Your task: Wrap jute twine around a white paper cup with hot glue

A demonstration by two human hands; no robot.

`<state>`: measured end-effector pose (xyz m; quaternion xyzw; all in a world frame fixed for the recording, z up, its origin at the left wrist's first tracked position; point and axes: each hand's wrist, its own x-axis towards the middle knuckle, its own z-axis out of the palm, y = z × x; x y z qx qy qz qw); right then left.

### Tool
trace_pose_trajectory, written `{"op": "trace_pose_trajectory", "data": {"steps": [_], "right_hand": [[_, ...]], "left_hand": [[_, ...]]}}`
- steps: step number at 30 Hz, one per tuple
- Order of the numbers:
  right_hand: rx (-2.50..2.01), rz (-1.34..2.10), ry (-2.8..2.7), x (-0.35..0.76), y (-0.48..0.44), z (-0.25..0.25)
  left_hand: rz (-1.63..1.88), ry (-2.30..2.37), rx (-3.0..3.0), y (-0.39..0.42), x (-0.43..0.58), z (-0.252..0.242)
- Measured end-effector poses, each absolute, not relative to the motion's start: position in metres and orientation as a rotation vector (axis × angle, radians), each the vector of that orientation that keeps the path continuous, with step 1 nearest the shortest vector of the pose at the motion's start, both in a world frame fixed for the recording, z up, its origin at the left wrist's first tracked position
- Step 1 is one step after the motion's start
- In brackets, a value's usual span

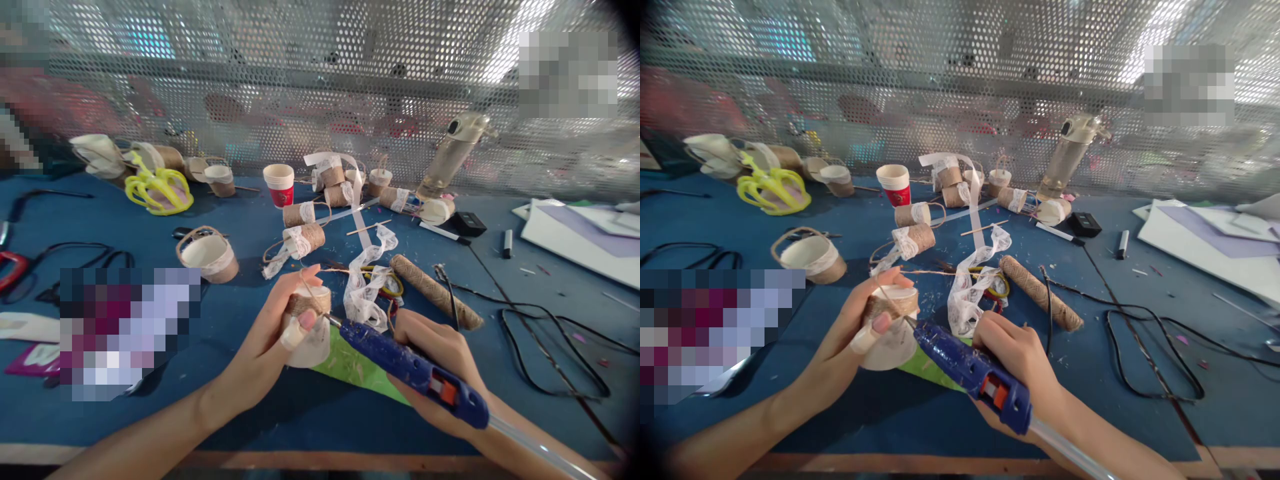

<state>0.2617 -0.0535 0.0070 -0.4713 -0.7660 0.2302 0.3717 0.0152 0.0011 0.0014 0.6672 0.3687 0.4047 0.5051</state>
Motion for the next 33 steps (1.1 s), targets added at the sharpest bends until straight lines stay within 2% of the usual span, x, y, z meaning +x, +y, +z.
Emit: {"op": "trace_pose_trajectory", "data": {"steps": [33], "right_hand": [[-1.200,0.719,-1.906,0.2621,-0.0511,0.0084]], "left_hand": [[0.954,0.757,1.033,0.0088,0.0213,0.0061]]}}
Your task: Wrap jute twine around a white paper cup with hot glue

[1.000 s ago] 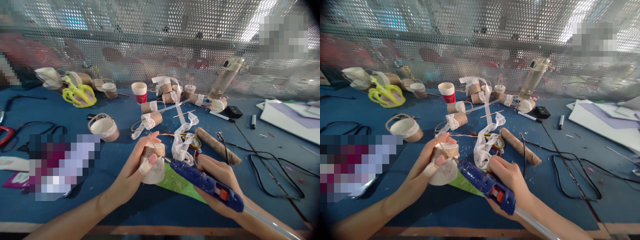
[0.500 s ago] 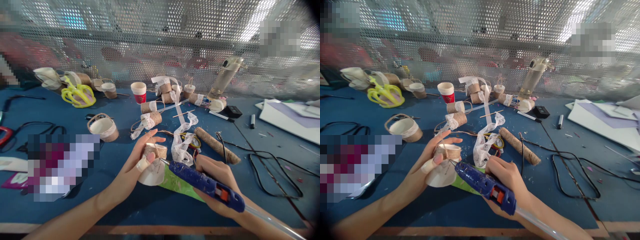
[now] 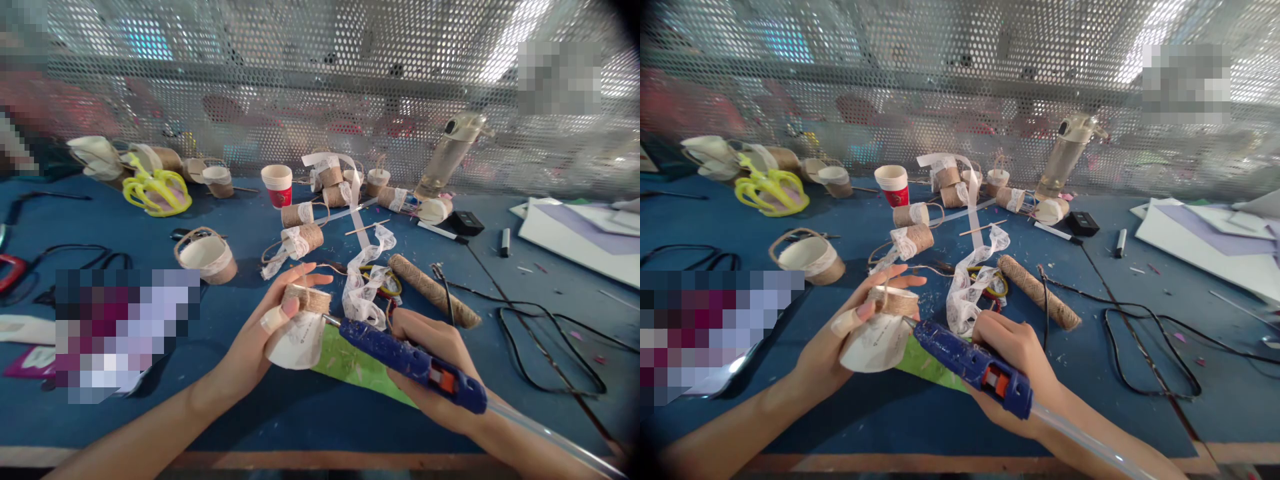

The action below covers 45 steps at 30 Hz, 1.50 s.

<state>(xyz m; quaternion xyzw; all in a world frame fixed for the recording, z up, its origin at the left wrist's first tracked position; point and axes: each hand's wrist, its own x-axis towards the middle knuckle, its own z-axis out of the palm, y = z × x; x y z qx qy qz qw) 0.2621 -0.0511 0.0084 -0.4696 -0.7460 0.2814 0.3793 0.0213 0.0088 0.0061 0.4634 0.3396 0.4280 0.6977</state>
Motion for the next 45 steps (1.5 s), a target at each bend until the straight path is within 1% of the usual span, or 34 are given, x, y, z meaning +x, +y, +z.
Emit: {"op": "trace_pose_trajectory", "data": {"steps": [13,17,24,35,45], "right_hand": [[-1.191,0.709,-1.912,0.262,-0.051,0.007],[-1.190,0.700,-1.910,0.261,-0.051,0.009],[-1.216,0.716,-1.891,0.263,-0.051,0.007],[-1.235,0.719,-1.870,0.262,-0.050,0.008],[-1.230,0.746,-1.850,0.261,-0.052,0.009]], "left_hand": [[0.899,0.739,1.018,0.009,0.023,0.002],[0.924,0.797,0.988,0.008,0.024,0.004],[0.948,0.842,0.891,0.009,0.024,0.006],[0.882,0.739,0.619,0.013,0.024,0.011],[0.887,0.781,0.621,0.011,0.027,0.009]]}}
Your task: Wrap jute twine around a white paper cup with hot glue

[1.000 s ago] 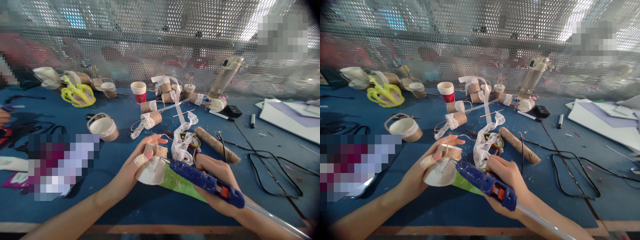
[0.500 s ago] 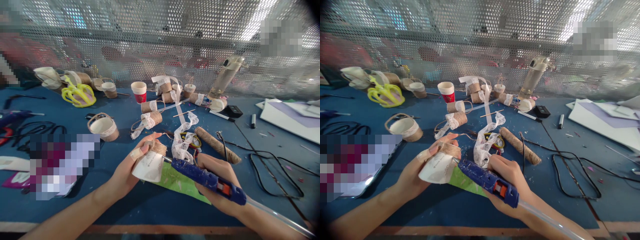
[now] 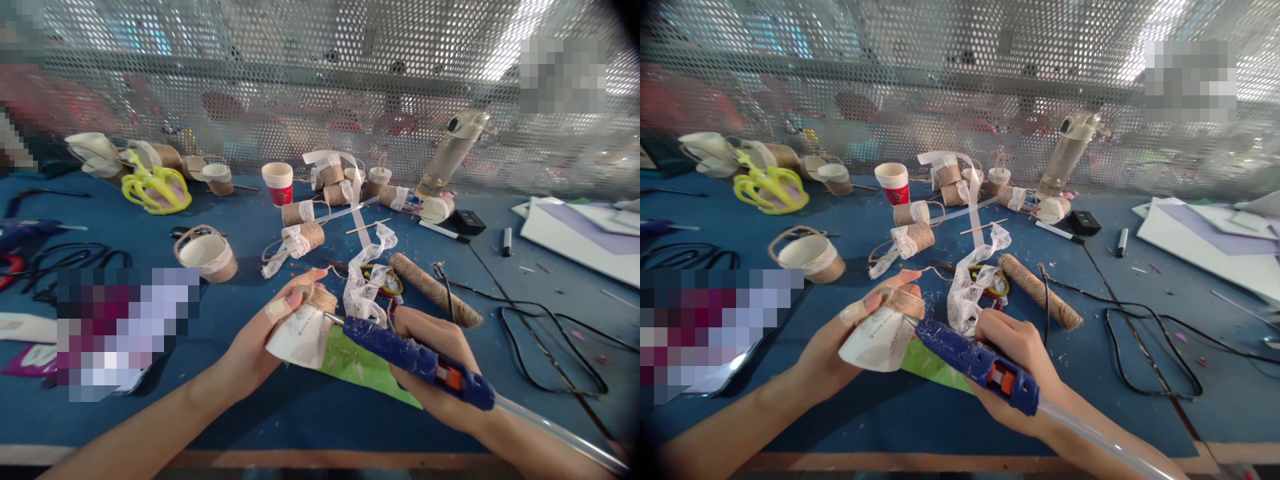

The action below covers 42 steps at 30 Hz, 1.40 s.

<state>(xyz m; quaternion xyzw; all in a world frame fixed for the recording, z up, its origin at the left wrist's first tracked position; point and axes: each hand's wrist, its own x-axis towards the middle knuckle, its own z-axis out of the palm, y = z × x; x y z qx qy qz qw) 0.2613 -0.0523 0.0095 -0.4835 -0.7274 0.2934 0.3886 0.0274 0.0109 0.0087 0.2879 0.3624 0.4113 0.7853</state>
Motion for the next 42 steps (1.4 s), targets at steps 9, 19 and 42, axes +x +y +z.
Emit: {"op": "trace_pose_trajectory", "data": {"steps": [9,19,42], "right_hand": [[-1.214,0.749,-1.795,0.2622,-0.0524,0.0086],[-1.184,0.749,-1.832,0.2626,-0.0504,0.0050],[-1.173,0.764,-1.839,0.2606,-0.0523,0.0067]], "left_hand": [[0.851,0.727,0.496,0.0125,0.0279,0.0169],[0.835,0.745,0.406,0.0132,0.0286,0.0187],[0.800,0.628,0.448,0.0113,0.0275,0.0145]]}}
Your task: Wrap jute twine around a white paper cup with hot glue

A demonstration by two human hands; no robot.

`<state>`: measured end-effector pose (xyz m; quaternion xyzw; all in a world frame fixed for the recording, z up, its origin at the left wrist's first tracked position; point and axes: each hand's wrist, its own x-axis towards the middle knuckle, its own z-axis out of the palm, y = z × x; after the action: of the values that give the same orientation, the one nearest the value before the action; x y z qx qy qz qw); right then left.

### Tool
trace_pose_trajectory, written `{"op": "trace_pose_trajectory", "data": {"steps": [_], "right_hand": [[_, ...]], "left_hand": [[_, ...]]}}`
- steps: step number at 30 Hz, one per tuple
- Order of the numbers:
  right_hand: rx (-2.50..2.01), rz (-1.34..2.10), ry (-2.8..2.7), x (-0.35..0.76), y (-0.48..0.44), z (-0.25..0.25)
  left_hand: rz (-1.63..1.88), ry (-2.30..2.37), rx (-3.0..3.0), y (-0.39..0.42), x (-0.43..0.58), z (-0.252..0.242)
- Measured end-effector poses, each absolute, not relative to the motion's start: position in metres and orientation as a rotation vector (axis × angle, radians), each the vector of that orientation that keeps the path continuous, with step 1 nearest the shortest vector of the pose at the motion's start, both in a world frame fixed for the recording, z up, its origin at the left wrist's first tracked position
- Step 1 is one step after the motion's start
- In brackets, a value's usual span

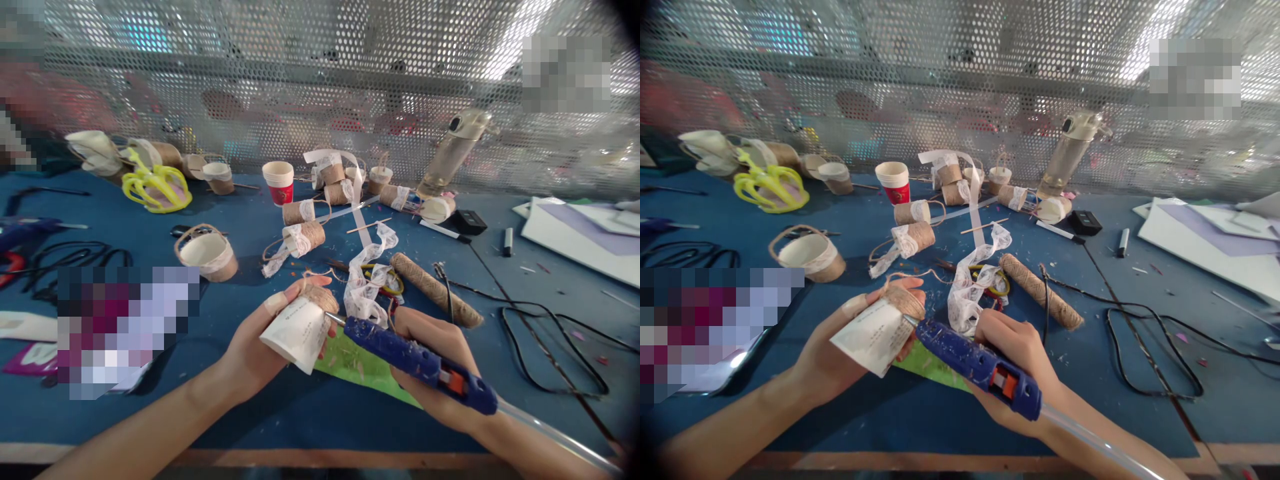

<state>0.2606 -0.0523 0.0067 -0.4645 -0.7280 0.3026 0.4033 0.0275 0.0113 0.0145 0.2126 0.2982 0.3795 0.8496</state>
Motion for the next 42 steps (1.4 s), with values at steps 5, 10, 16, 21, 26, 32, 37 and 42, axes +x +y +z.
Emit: {"op": "trace_pose_trajectory", "data": {"steps": [5,10,16,21,26,32,37,42], "right_hand": [[-1.180,0.747,-1.835,0.261,-0.052,0.007],[-1.159,0.751,-1.850,0.261,-0.051,0.008],[-1.187,0.734,-1.858,0.261,-0.052,0.007],[-1.187,0.720,-1.863,0.261,-0.052,0.008],[-1.186,0.726,-1.858,0.261,-0.052,0.007],[-1.189,0.732,-1.860,0.261,-0.053,0.007],[-1.183,0.746,-1.854,0.262,-0.053,0.006],[-1.179,0.751,-1.844,0.262,-0.052,0.006]], "left_hand": [[0.811,0.612,0.445,0.012,0.028,0.015],[0.816,0.558,0.439,0.014,0.025,0.013],[0.805,0.540,0.427,0.014,0.023,0.006],[0.804,0.557,0.408,0.013,0.023,0.005],[0.799,0.570,0.407,0.012,0.022,0.008],[0.799,0.573,0.416,0.011,0.025,0.012],[0.804,0.574,0.410,0.012,0.024,0.009],[0.809,0.545,0.439,0.012,0.023,0.005]]}}
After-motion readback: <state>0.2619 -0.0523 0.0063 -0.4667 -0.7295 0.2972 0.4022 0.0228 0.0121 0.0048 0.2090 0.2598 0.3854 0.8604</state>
